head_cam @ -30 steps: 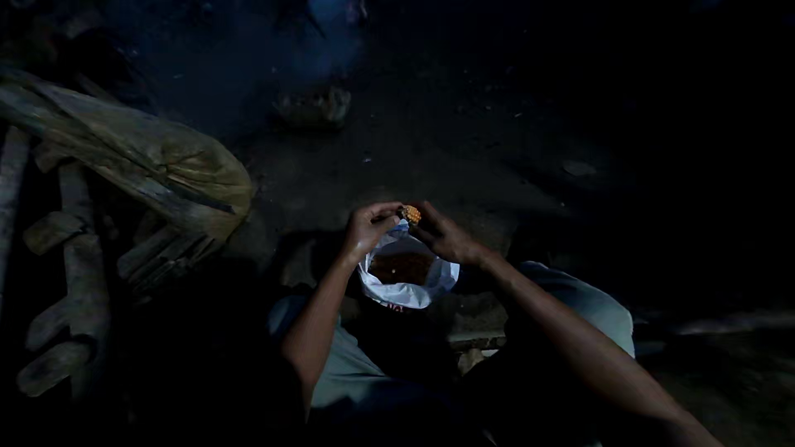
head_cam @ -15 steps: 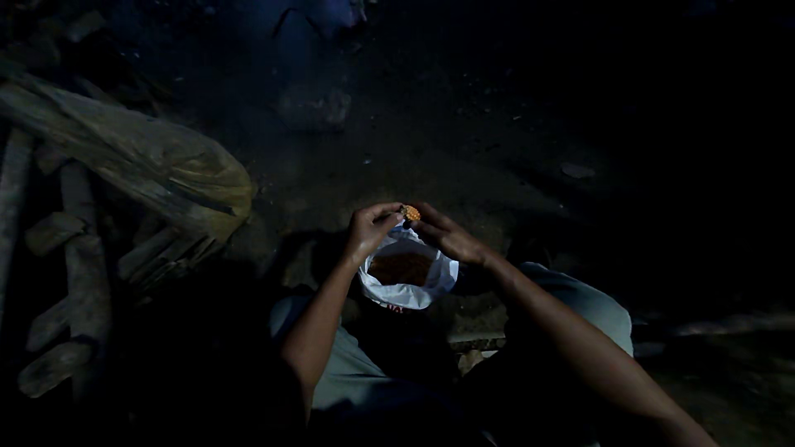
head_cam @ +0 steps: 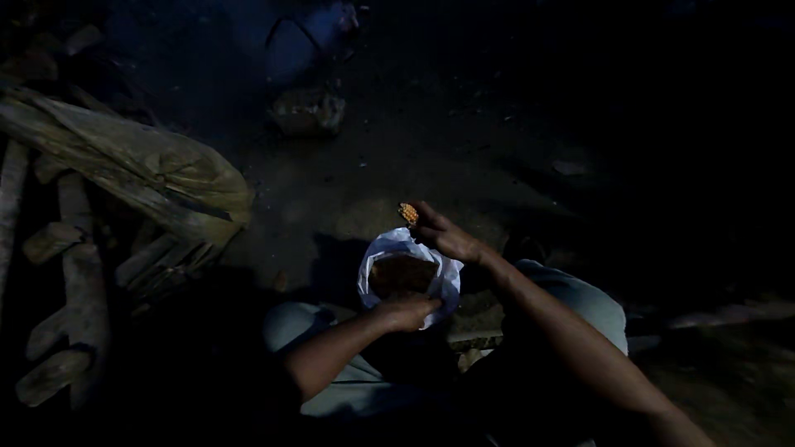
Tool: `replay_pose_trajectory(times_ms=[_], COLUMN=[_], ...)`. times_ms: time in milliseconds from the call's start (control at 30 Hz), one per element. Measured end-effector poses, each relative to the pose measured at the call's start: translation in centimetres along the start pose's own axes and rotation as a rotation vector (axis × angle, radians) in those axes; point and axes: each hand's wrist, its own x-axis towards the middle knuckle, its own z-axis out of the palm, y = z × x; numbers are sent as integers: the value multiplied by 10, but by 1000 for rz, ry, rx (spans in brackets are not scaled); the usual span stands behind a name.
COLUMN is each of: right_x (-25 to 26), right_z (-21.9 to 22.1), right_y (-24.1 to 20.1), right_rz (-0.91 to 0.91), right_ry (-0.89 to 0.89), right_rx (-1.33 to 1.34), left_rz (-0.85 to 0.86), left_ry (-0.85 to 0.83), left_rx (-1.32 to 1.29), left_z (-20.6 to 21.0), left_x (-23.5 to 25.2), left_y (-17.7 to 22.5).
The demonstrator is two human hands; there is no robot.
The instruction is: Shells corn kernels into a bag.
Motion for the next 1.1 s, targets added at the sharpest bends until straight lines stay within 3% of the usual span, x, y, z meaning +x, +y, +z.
replay_pose_trajectory(times_ms=[100, 233, 367, 500, 733, 900, 1100], right_x=[-4, -4, -3, 2, 3, 1, -3], right_z=[-2, -3, -1, 4, 9, 6, 7], right_y=[-8, -8, -8, 2, -2, -1, -10], right_rz=[47, 54, 40, -13, -25, -61, -15], right_ry=[7, 32, 17, 15, 43, 43, 65], right_rx=[65, 123, 96, -10, -89, 21, -69], left_rz=[-3, -84, -245, -134, -15, 11, 32], left_ry=[30, 263, 668, 1003, 1081, 1101, 1116], left_rx=[-55, -263, -395, -571, -821, -856, -845], left_z=[-15, -61, -89, -91, -86, -87, -86], left_x=[-5, -29, -52, -49, -33, -30, -30], left_y=[-3, -25, -57, -62, -49, -49, -47])
